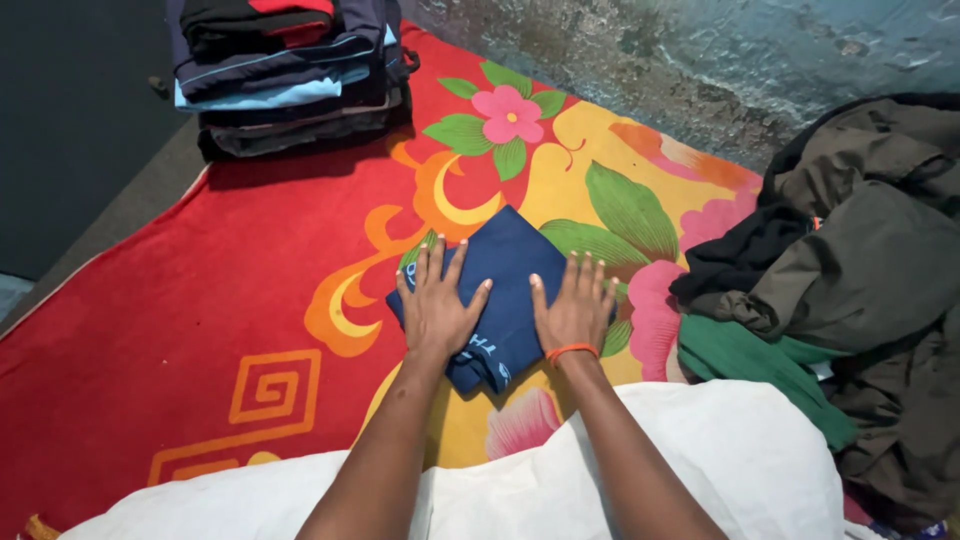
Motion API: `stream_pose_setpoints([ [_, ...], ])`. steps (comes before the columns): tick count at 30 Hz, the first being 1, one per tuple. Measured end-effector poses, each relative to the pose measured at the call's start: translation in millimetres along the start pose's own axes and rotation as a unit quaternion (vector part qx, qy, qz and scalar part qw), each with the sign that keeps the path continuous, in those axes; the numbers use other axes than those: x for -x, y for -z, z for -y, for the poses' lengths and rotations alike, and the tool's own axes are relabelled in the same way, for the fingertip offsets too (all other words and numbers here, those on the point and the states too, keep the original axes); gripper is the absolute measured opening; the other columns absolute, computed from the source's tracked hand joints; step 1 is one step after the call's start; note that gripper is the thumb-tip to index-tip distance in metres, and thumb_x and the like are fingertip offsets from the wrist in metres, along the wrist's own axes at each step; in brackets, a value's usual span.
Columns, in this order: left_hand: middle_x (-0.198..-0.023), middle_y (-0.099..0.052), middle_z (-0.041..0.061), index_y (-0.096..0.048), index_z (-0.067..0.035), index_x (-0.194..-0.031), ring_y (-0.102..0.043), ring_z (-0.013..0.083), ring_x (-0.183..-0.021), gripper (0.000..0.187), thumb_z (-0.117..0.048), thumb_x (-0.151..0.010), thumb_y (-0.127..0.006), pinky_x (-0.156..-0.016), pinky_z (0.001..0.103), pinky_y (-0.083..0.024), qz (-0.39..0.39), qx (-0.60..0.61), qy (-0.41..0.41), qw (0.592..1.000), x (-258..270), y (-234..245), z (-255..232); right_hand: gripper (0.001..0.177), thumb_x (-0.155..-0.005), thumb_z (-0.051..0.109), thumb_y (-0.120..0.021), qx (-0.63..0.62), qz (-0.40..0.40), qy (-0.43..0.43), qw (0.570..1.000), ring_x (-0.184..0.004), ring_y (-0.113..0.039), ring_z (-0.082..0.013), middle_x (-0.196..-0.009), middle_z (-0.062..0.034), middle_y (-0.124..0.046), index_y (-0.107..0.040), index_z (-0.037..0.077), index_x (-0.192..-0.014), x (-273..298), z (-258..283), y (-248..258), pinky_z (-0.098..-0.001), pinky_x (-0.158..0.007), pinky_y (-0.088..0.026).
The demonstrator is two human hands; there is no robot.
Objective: Folding various items of clothing and stacking them on a bed.
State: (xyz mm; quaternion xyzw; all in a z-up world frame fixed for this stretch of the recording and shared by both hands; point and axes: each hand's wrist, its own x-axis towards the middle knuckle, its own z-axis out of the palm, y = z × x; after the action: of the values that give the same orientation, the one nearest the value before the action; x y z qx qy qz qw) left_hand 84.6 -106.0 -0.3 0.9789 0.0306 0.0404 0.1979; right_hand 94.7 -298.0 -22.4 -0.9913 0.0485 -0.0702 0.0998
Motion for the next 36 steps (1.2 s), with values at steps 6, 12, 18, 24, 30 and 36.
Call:
stream_pose_setpoints([
  [6, -0.165, -0.037, 0.014, -0.038, -0.014, -0.160, -0.029, 0.0351, -0.152, 0.071, -0.051, -0.102, -0.055, -0.121, 0.064, -0.024, -0.095, 0.154, 0.013, 0.983, -10, -45, 36, 0.078, -0.104, 0.056, -0.042, -0.060, -0.011, 0.002, 0.998, -0.156, -0.018, -0.0330, -0.167, -0.0175, -0.025, -0.029, 0.000, -0.158, 2, -28, -18, -0.0563, -0.122, -0.009],
  [12, -0.137, -0.063, 0.016, -0.065, -0.005, -0.131, -0.062, 0.0336, -0.124, 0.062, -0.050, -0.089, -0.070, -0.103, 0.045, -0.051, 0.057, 0.148, 0.109, 0.981, -36, 5, 47, 0.080, -0.087, 0.049, -0.073, -0.224, -0.090, -0.214, 0.947, -0.127, -0.049, -0.0381, -0.138, -0.0241, -0.046, -0.046, -0.004, -0.140, 80, -5, 9, -0.0541, -0.105, -0.040],
  [18, -0.103, -0.076, 0.014, -0.069, 0.002, -0.116, -0.075, 0.0249, -0.096, 0.067, -0.048, -0.074, -0.084, -0.088, 0.037, -0.058, 0.222, 0.261, 0.177, 0.923, -67, 5, 64, 0.067, -0.094, 0.040, -0.082, -0.640, 0.080, -0.338, 0.685, -0.073, -0.047, -0.0328, -0.086, -0.0160, -0.054, -0.054, -0.017, -0.115, 89, -19, -97, -0.0482, -0.063, -0.037],
  [24, -0.101, -0.080, 0.016, -0.074, 0.006, -0.117, -0.076, 0.0229, -0.088, 0.061, -0.039, -0.076, -0.084, -0.082, 0.034, -0.061, 0.314, 0.406, 0.226, 0.828, -35, 42, 52, 0.047, -0.080, 0.029, -0.081, -0.697, 0.112, -0.387, 0.594, -0.083, -0.072, -0.0194, -0.099, -0.0080, -0.076, -0.071, -0.004, -0.113, 75, 7, -26, -0.0334, -0.073, -0.058],
  [30, -0.110, -0.077, 0.018, -0.066, 0.000, -0.132, -0.076, 0.0246, -0.090, 0.063, -0.031, -0.079, -0.080, -0.080, 0.037, -0.063, 0.235, 0.512, 0.266, 0.782, 28, 100, 38, 0.046, -0.078, 0.023, -0.079, -0.694, 0.199, -0.301, 0.623, -0.083, -0.070, -0.0238, -0.099, -0.0112, -0.073, -0.067, 0.000, -0.116, 62, 17, 47, -0.0403, -0.074, -0.058],
  [36, -0.134, -0.062, 0.009, -0.037, -0.014, -0.149, -0.067, 0.0179, -0.110, 0.079, -0.029, -0.084, -0.078, -0.092, 0.037, -0.055, -0.038, 0.674, 0.248, 0.695, 102, 89, 9, 0.043, -0.080, 0.026, -0.080, -0.638, 0.237, -0.063, 0.730, -0.090, -0.068, -0.0121, -0.102, -0.0022, -0.074, -0.070, 0.005, -0.116, -14, 23, 69, -0.0289, -0.081, -0.055],
])
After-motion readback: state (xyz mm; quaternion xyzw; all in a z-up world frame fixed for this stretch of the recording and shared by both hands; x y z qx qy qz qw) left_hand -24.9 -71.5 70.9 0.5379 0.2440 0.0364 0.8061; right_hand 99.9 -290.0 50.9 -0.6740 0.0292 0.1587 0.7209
